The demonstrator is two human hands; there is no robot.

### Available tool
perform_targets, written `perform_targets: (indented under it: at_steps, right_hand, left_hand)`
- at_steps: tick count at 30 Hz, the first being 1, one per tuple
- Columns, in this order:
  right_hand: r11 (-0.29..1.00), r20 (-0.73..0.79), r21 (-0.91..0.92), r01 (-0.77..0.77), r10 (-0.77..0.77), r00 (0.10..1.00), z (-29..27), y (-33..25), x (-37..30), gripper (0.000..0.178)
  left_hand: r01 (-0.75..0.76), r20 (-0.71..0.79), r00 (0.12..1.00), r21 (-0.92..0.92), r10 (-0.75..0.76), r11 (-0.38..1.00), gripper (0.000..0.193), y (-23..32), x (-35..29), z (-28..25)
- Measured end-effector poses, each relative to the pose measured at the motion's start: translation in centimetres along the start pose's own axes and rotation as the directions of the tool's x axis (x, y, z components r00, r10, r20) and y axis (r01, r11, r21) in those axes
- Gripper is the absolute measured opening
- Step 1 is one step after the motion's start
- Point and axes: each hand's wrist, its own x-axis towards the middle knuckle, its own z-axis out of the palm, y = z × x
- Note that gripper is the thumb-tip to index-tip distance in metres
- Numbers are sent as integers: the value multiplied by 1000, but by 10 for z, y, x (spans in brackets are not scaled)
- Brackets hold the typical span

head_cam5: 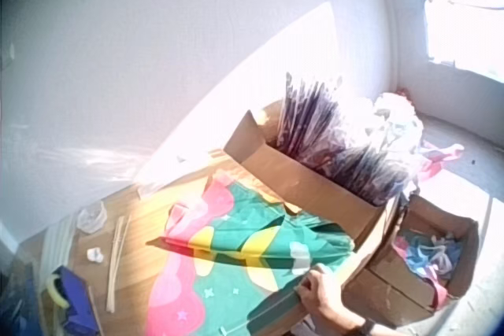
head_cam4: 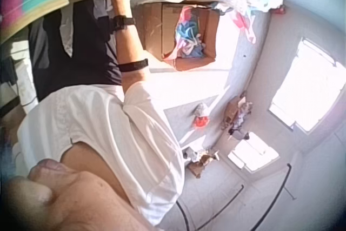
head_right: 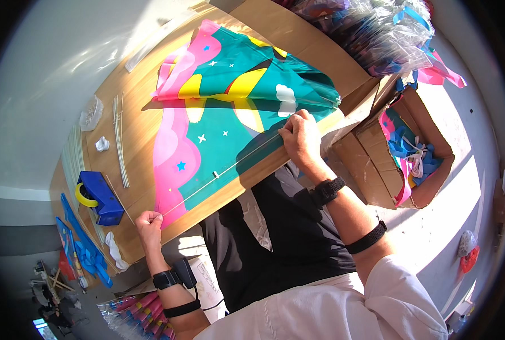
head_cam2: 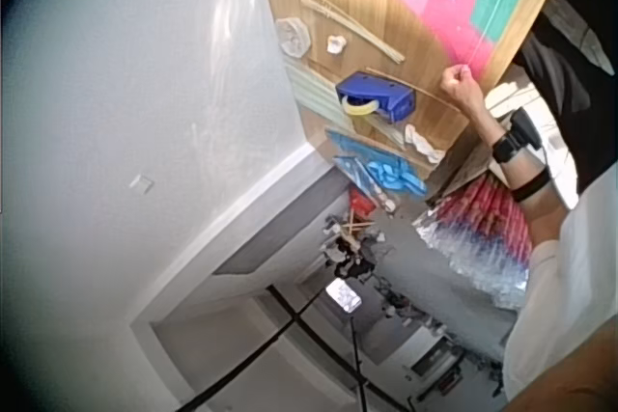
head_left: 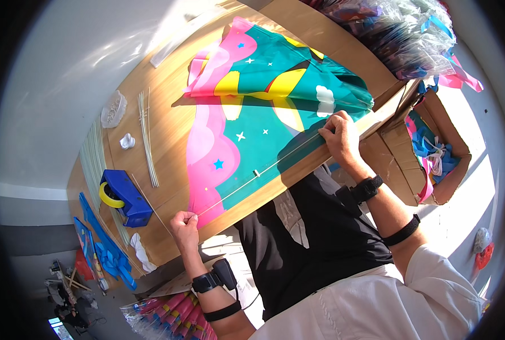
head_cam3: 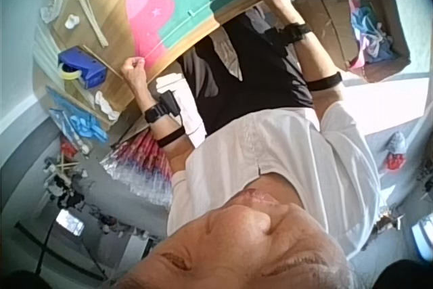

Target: Assembling a decorative kite by attaching wooden sticks to the fabric using adhesive tape.

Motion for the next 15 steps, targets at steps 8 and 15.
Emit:
perform_targets:
  at_steps: [8,15]
  right_hand:
    - [1000,-3,11,22,-22,1000,1,2,-2,17]
    - [1000,-17,6,16,-16,1000,3,3,-1,19]
  left_hand:
    - [6,-11,1000,15,-6,1000,3,3,-3,-2]
    - [15,29,999,7,-16,1000,4,-1,3,-3]
